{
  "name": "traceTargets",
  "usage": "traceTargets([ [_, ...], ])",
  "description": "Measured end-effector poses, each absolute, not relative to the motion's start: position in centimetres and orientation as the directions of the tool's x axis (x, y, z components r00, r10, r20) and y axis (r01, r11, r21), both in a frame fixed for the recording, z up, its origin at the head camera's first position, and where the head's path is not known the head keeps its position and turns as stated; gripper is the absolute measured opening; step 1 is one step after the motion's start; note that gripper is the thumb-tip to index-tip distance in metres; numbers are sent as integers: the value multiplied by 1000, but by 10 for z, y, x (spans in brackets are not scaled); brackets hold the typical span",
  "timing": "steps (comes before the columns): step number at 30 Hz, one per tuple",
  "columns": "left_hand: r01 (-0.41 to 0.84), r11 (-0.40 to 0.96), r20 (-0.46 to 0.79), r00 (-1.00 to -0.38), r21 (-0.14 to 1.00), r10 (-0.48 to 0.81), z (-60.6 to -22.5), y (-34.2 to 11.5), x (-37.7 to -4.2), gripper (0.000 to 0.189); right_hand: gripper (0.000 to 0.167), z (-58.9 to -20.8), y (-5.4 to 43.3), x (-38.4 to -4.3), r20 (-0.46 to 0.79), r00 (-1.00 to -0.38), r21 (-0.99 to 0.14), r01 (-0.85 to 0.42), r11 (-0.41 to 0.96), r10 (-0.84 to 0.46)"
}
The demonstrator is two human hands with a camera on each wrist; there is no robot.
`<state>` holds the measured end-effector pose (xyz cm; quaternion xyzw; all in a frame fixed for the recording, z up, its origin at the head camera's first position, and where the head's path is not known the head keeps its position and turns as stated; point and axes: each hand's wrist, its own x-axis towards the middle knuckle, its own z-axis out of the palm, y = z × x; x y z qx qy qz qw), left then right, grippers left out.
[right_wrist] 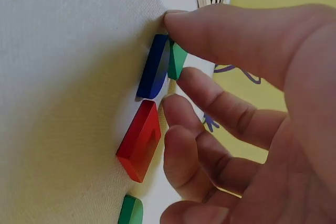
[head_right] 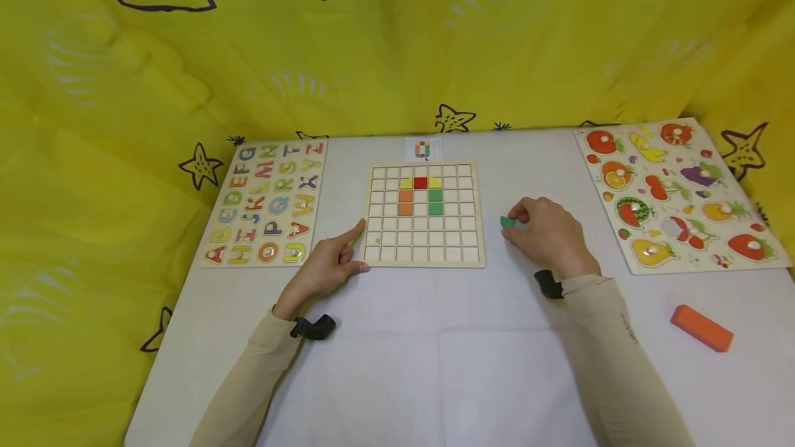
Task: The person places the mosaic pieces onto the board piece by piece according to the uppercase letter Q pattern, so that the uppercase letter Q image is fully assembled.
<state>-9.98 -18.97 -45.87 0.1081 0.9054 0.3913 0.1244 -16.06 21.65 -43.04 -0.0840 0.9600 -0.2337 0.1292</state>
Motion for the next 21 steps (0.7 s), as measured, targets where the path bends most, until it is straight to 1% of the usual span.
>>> traceTargets([
  [6,95,669,-142,-946,737,292,-458,-189,-100,88,37,-430,216,-159,-220,-954,-463,-80,883,-202],
  [11,100,671,-141,-945,735,295,-459,-190,-100,88,37,-431,212,-159,-201,-956,-486,-90,870,-212],
  [13,100,670,-141,-945,735,296,-459,-190,-100,88,37,-431,210,-159,-168,-961,-513,-103,852,-217],
  [19,103,668,-138,-944,737,298,-460,-191,-100,88,31,-433,200,-160,4,-974,-610,-183,771,-228],
  [21,108,666,-134,-944,738,301,-460,-191,-100,88,28,-434,197,-161,37,-975,-634,-193,749,-220],
])
